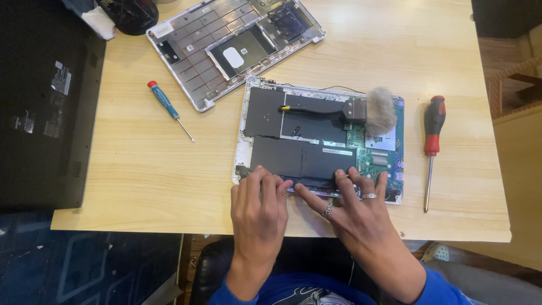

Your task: The person is disassembling a laptop, removing internal screws with a screwdriver, and cleaning the components with a brush.

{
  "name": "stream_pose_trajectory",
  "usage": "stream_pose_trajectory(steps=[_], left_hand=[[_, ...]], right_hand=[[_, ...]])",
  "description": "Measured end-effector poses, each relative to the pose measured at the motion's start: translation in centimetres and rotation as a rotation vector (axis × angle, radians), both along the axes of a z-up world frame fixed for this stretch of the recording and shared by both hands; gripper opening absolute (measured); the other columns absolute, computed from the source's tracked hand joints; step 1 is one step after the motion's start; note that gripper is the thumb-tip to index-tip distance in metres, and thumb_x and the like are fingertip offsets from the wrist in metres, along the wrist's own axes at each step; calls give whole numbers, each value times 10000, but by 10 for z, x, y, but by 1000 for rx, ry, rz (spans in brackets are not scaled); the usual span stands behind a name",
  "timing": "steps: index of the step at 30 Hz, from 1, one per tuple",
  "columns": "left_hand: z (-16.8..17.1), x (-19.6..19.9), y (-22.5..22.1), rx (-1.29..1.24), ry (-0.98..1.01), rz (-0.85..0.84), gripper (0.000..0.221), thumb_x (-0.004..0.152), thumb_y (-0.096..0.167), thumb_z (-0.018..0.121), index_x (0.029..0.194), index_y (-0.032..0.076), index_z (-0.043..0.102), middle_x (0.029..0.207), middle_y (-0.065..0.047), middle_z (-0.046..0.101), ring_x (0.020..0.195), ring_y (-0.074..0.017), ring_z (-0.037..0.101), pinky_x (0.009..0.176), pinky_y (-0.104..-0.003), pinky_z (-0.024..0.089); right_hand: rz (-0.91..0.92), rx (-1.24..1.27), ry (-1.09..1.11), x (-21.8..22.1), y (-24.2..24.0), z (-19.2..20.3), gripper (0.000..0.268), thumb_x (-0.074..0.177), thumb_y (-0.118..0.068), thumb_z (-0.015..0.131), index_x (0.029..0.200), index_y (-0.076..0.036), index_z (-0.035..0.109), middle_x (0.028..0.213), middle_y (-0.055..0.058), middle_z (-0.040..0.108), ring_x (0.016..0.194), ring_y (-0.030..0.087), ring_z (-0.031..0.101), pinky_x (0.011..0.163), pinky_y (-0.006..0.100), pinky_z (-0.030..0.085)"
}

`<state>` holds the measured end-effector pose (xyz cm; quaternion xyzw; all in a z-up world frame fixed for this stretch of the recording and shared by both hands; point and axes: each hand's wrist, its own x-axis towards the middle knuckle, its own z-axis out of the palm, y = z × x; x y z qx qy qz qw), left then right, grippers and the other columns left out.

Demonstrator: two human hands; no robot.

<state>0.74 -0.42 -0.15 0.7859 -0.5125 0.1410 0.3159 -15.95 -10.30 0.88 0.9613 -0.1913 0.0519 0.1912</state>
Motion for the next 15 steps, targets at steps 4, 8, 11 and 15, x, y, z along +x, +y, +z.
stream_pose_trajectory(steps=[4,8,11,15], left_hand=[[7,2,-4,66,-80,35,256,1014,263,735,891,112,568,911,-44,540,691,-205,471,642,-344,385],[9,3,-8,73,-76,45,282,1016,271,725,852,122,550,855,-36,526,672,-205,460,638,-340,388],[9,3,-7,79,-55,38,277,1044,265,666,845,119,541,855,-44,524,678,-216,470,650,-350,395],[14,10,-1,58,55,-56,240,953,148,799,880,94,577,873,-43,553,708,-203,512,658,-346,430]], right_hand=[[0,26,-24,-2,-1,-5,824,866,-104,567,1544,-521,353,1311,177,415,1155,424,518,935,729,467],[-8,3,-4,1,0,0,862,841,-111,590,1546,-534,331,1290,175,408,1145,416,504,924,721,482],[-6,1,21,5,-1,3,856,857,-133,568,1556,-552,304,1232,173,425,1097,421,518,881,680,473],[3,9,40,11,-3,11,833,845,-149,573,1534,-553,336,1061,160,454,954,415,531,762,585,455]])
